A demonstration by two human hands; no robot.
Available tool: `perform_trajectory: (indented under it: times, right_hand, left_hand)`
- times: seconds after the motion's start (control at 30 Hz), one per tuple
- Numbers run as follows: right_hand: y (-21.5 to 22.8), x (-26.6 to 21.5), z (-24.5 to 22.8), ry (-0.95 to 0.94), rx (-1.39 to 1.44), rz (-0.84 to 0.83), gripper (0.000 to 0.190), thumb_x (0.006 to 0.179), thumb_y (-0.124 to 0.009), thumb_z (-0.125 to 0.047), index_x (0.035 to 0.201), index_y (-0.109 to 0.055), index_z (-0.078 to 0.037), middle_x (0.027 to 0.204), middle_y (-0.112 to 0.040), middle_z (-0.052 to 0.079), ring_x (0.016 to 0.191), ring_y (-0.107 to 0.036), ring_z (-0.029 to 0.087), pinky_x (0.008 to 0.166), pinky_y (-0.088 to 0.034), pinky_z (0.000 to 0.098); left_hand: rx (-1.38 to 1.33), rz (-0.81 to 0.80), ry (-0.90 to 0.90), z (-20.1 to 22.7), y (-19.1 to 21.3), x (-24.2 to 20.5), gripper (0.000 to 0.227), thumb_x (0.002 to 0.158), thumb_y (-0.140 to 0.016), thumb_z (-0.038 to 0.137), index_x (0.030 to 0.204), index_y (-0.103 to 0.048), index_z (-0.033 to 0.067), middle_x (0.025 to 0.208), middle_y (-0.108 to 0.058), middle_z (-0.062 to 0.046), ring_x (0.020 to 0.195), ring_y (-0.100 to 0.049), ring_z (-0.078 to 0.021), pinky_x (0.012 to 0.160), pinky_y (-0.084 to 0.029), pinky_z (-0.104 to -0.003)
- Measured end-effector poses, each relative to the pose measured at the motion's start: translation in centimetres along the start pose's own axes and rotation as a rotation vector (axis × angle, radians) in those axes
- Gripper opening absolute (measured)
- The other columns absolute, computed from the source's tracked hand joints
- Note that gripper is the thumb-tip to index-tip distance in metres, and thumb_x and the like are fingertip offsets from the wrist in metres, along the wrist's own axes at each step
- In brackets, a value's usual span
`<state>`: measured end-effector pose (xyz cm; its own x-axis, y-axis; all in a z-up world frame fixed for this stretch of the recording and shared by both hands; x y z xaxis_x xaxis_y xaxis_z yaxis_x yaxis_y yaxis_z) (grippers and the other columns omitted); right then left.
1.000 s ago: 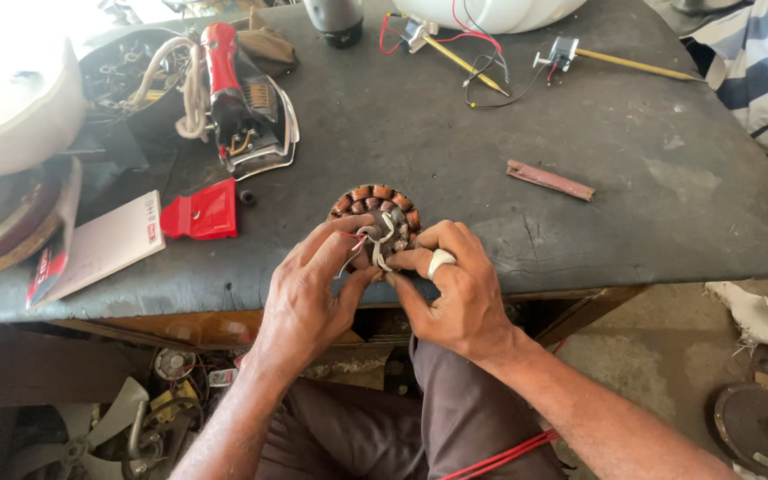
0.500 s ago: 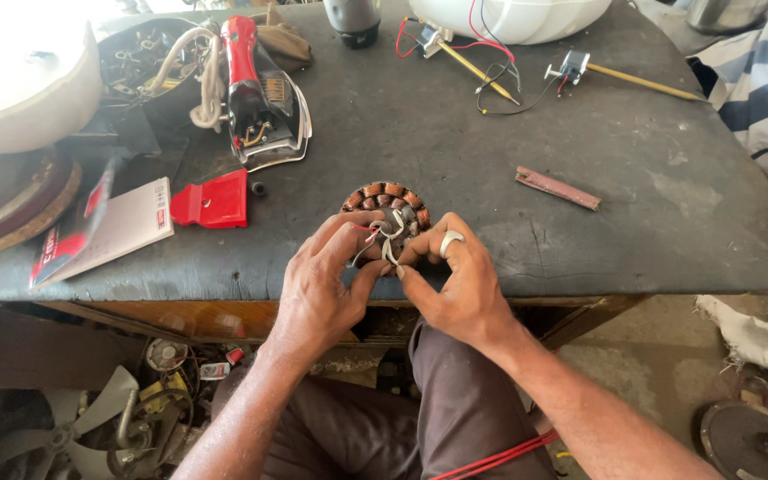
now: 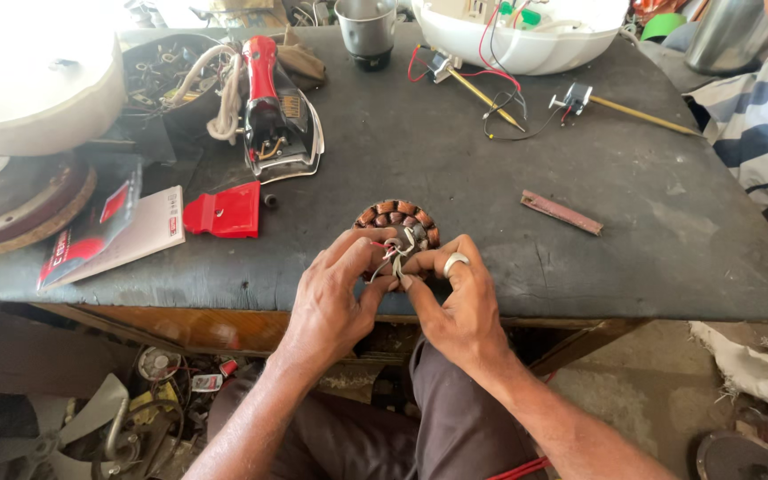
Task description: The person manipulates the wiring and coils of a small motor stator by hand and using a screwdriver, then handles lengths of red wire at a workbench.
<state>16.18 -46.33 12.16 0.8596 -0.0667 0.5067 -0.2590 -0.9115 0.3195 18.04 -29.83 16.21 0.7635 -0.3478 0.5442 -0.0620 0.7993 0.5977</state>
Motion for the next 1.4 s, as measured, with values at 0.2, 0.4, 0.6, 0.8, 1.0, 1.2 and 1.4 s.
perform_trajectory:
  times: [0.2, 0.4, 0.6, 0.8, 1.0, 1.2, 1.4]
  right_hand:
    - [0.0, -0.3, 0.3, -0.003, 0.027, -0.039, 0.007, 0.090, -0.073, -0.005, 0.096, -0.071, -0.001, 0.099, -0.054, 0.006, 0.092, -0.064, 0.017, 0.084, -0.055, 0.0326]
    - [0.1, -0.4, 0.4, -0.001, -0.046, -0.050, 0.010, 0.090, -0.072, -0.004, 0.100, -0.070, -0.004, 0.102, -0.055, 0.006, 0.097, -0.061, 0.019, 0.088, -0.052, 0.0357]
    - [0.2, -0.4, 0.5, 0.046, -0.013, -0.062, 0.009, 0.091, -0.072, -0.003, 0.099, -0.069, -0.004, 0.102, -0.055, 0.006, 0.097, -0.061, 0.019, 0.089, -0.052, 0.0356]
    - [0.4, -0.3, 0.2, 0.084, -0.015, -0.072, 0.007, 0.091, -0.073, -0.003, 0.098, -0.071, -0.004, 0.101, -0.055, 0.006, 0.097, -0.060, 0.019, 0.090, -0.051, 0.0354]
    - [0.7, -0.2, -1.5, 0.025, 0.017, -0.088, 0.032, 0.075, -0.081, -0.007, 0.105, -0.069, -0.003, 0.103, -0.056, 0.008, 0.095, -0.065, 0.019, 0.086, -0.054, 0.0339]
    - [0.2, -0.3, -2.0, 0.099, -0.126, 0.017, 0.026, 0.076, -0.083, -0.007, 0.099, -0.071, -0.003, 0.100, -0.060, 0.010, 0.091, -0.066, 0.023, 0.082, -0.055, 0.0350]
    - [-0.2, 0.2, -1.6, 0.078, -0.183, 0.089, 0.013, 0.081, -0.080, -0.008, 0.092, -0.075, -0.004, 0.097, -0.062, 0.007, 0.089, -0.066, 0.021, 0.079, -0.054, 0.0344]
  left_hand:
    - [0.041, 0.026, -0.082, 0.0, -0.1, -0.1, 0.023, 0.077, -0.077, 0.000, 0.091, -0.059, 0.0036, 0.120, -0.070, -0.007, 0.104, -0.069, -0.0314, 0.083, -0.054, -0.042]
    - [0.050, 0.017, -0.088, -0.1, 0.0, -0.1, 0.024, 0.077, -0.077, -0.001, 0.090, -0.058, 0.0036, 0.120, -0.070, -0.008, 0.104, -0.069, -0.0320, 0.083, -0.054, -0.043]
    - [0.033, 0.016, -0.082, -0.1, 0.0, 0.0, 0.025, 0.077, -0.078, 0.000, 0.090, -0.057, 0.0026, 0.120, -0.070, -0.008, 0.102, -0.070, -0.0322, 0.080, -0.055, -0.041]
    - [0.021, 0.009, -0.070, -0.1, 0.1, 0.0, 0.024, 0.078, -0.078, 0.000, 0.090, -0.057, 0.0022, 0.120, -0.070, -0.008, 0.102, -0.070, -0.0325, 0.080, -0.055, -0.042]
    - [-0.018, 0.007, -0.074, -0.2, 0.4, 0.0, 0.023, 0.077, -0.074, -0.002, 0.091, -0.056, 0.0019, 0.121, -0.069, -0.009, 0.104, -0.069, -0.0337, 0.081, -0.056, -0.042]
    - [-0.004, -0.023, -0.087, -0.2, 0.4, -0.1, 0.023, 0.078, -0.072, -0.004, 0.094, -0.056, 0.0003, 0.121, -0.068, -0.011, 0.104, -0.067, -0.0372, 0.082, -0.054, -0.044]
    - [-0.030, 0.020, -0.127, -0.3, 0.3, -0.1, 0.021, 0.082, -0.070, -0.005, 0.093, -0.055, 0.0026, 0.122, -0.069, -0.011, 0.105, -0.069, -0.0348, 0.082, -0.056, -0.042]
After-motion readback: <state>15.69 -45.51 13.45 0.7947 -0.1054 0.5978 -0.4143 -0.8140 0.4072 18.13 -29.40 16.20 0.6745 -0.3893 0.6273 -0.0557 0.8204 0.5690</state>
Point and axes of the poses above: each hand's wrist, its own x-axis towards the middle knuckle, its own y-axis out of the back of the hand, z = x × y, the point moved 2 cm from there along x, towards the middle knuckle
